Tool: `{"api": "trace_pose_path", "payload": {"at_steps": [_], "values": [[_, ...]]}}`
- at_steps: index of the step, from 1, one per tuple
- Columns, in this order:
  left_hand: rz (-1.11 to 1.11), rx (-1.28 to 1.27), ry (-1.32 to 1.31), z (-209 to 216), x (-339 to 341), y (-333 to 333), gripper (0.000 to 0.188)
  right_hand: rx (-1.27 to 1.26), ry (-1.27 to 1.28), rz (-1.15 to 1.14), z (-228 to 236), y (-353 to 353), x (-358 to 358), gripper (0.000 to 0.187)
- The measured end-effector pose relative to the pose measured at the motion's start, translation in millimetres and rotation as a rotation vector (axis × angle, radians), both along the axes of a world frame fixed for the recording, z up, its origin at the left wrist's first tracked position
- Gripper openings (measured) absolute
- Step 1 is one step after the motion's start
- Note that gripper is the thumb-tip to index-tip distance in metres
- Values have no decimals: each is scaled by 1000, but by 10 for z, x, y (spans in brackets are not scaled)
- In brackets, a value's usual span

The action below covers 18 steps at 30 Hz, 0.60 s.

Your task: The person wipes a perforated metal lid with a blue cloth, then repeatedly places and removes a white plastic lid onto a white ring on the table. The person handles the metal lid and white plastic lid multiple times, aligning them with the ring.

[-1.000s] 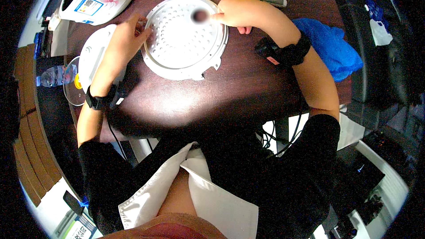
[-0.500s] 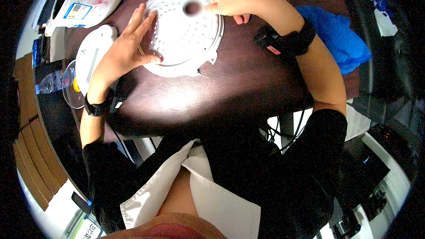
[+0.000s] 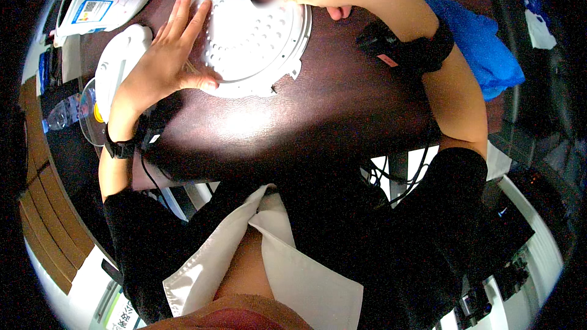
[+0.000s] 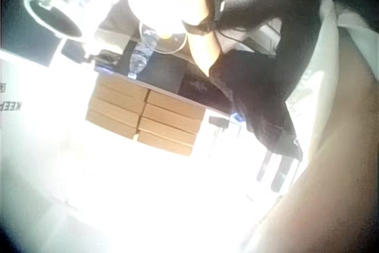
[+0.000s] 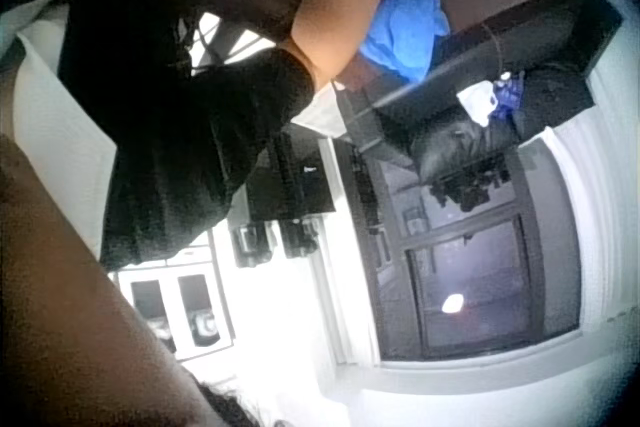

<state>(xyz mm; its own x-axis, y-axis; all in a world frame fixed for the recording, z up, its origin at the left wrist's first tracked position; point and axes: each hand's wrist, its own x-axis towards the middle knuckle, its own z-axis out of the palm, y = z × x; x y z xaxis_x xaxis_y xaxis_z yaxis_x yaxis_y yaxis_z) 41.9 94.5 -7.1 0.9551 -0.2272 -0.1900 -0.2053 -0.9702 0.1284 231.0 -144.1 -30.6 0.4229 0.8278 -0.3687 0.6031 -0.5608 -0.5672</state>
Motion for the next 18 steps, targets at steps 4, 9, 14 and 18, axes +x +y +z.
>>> {"api": "trace_pose_path", "payload": {"at_steps": [4, 9, 14, 18], "values": [[3, 43, 4, 14, -10, -16, 123, -13, 5, -25, 13, 2, -18, 45], [78, 102, 107, 143, 45, -137, 125, -99, 58, 24, 82, 81, 9, 44], [154, 116, 186, 248, 139, -254, 126, -137, 125, 21, 170, 80, 1, 39], [129, 157, 148, 236, 192, -305, 128, -139, 180, 14, 212, 23, 29, 34]]}}
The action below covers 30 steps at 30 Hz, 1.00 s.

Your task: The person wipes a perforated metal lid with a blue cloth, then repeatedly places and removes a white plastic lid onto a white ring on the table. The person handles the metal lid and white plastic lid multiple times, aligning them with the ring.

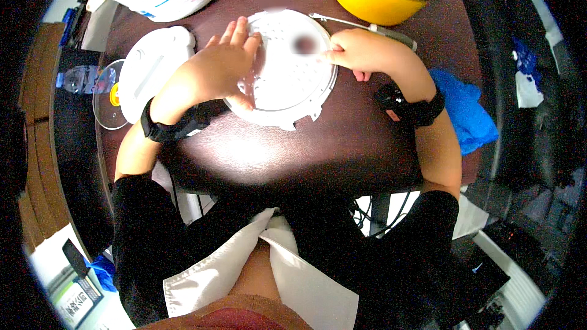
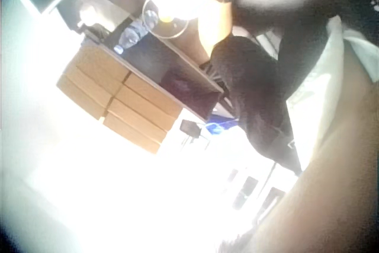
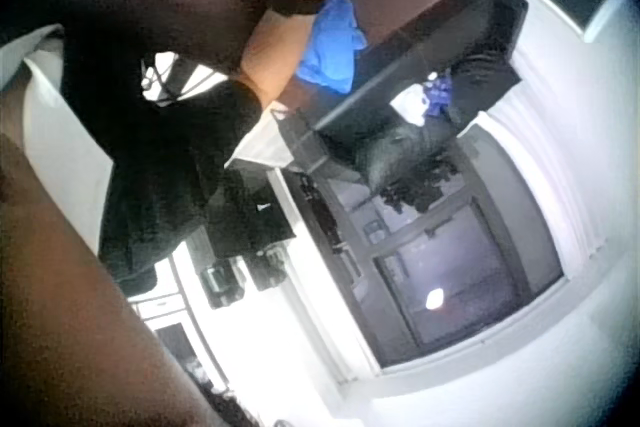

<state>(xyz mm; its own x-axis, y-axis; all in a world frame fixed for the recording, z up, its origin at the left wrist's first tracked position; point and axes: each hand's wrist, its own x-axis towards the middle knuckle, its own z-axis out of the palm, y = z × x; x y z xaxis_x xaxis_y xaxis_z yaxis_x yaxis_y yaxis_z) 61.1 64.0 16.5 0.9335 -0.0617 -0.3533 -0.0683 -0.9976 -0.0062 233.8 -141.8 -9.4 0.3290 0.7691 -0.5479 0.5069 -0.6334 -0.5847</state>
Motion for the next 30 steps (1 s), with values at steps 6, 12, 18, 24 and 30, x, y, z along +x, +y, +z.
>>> {"api": "trace_pose_path", "payload": {"at_steps": [6, 12, 18, 24, 30], "values": [[41, 46, 134, 153, 74, -78, 128, 4, 56, 2, 43, 32, 21, 35], [34, 47, 136, 124, 89, -82, 127, 172, 17, -150, -76, -79, 250, 30], [39, 38, 167, 148, 108, -82, 128, 314, -224, -188, -129, 63, 159, 19], [45, -13, 140, 108, 44, -9, 131, 401, -493, -71, -170, 186, 201, 19], [38, 46, 204, 188, -39, -79, 131, 474, -629, 18, -240, 262, 277, 18]]}}
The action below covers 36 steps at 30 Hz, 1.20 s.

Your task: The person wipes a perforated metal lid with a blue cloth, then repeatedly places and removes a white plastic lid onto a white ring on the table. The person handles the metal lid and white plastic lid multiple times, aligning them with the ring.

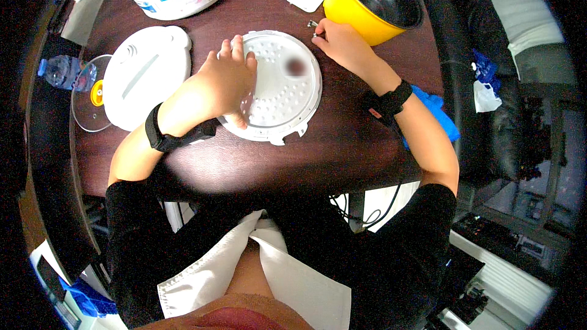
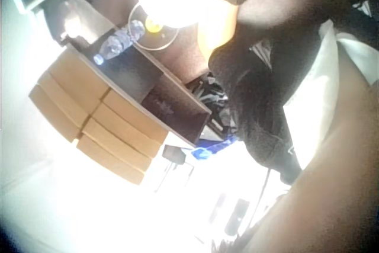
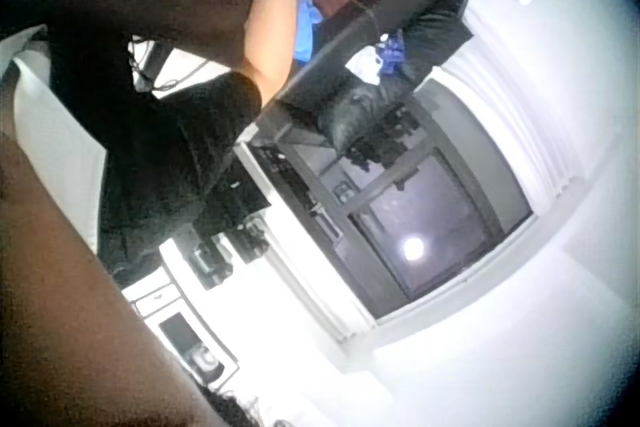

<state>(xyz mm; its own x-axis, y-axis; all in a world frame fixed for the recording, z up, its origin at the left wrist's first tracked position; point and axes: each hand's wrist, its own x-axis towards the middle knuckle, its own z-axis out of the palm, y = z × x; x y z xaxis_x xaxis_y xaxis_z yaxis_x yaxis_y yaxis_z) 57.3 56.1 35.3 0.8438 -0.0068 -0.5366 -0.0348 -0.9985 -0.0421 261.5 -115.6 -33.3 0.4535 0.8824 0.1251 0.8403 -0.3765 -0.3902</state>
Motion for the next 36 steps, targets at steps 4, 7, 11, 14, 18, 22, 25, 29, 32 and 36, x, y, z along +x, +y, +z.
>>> {"api": "trace_pose_path", "payload": {"at_steps": [4, 7, 11, 14, 18, 22, 25, 29, 32, 36], "values": [[18, -16, -36, -23, -67, 42, 129, -131, -8, -78, 158, 172, -77, 20], [-1, -19, -26, -2, -19, 32, 129, -63, -122, -68, 51, 138, -2, 20], [-6, -8, -33, -46, -24, 48, 128, -106, -57, -129, 102, 127, -53, 18], [-15, -5, -36, -24, -29, 52, 127, -106, -51, -122, 155, 132, -106, 18], [-29, 3, -37, -28, -22, 54, 127, -79, -127, -74, 88, 171, -67, 18], [-35, -16, -27, -6, -34, 58, 126, -111, -105, -96, 22, 186, 15, 16], [-25, -12, -19, -19, -26, 87, 125, -184, 154, -239, 179, 229, -91, 15], [-35, -10, 1, -9, -5, 86, 126, -146, 30, -133, 153, 72, -83, 15], [-30, 1, 9, -17, -3, 81, 127, -126, -37, -102, 121, 68, -95, 15], [-43, -7, 6, -3, 0, 88, 127, -130, -37, -105, 126, 119, -101, 15]]}}
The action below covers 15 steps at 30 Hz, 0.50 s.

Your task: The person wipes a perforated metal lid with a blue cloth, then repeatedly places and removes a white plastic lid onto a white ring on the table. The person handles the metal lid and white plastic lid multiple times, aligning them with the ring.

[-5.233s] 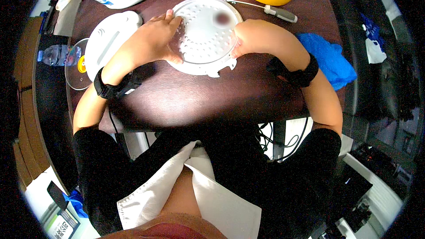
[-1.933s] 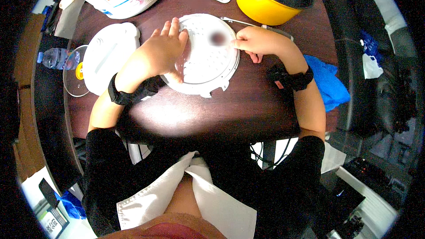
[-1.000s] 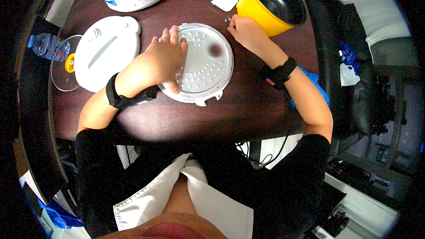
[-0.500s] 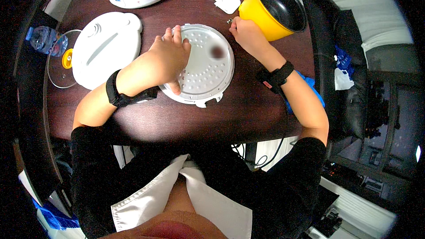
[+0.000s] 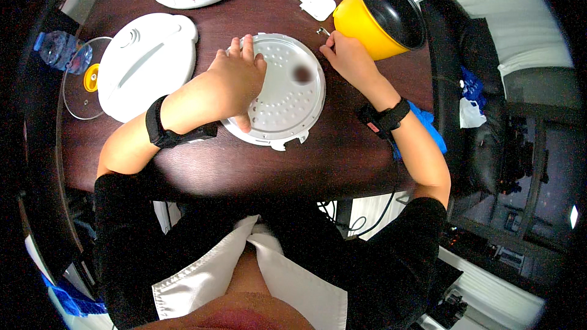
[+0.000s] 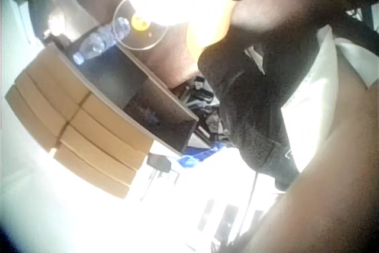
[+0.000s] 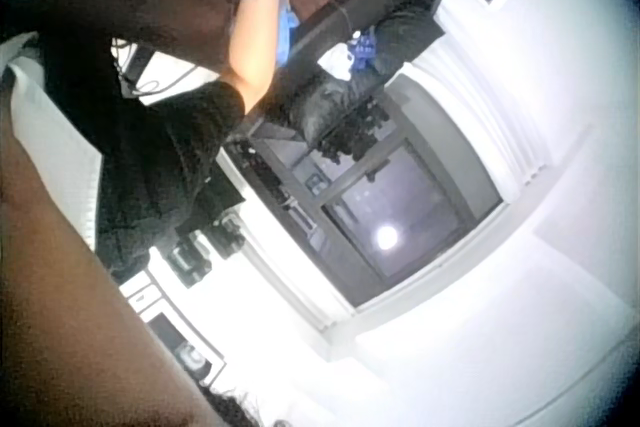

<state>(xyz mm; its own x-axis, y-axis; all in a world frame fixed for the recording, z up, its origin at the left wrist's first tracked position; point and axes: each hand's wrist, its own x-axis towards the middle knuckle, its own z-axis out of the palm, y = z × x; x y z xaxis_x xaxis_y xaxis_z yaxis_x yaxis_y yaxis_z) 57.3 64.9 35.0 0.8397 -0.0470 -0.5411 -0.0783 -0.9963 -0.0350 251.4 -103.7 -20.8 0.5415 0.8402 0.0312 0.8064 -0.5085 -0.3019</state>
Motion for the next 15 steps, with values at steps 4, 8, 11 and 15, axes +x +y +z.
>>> {"api": "trace_pose_path", "payload": {"at_steps": [4, 8, 11, 15], "values": [[-5, 13, -31, -8, -14, -2, 126, 42, -19, 51, -58, 28, 44, 15], [-2, 22, -36, -28, -17, -1, 126, 6, -7, 58, -45, 61, 79, 14], [4, -4, -66, -60, 5, -5, 124, 4, 34, 70, -2, -34, 117, 13], [26, -12, -42, -63, -1, 7, 126, -88, 387, 14, 333, -92, -213, 13]]}}
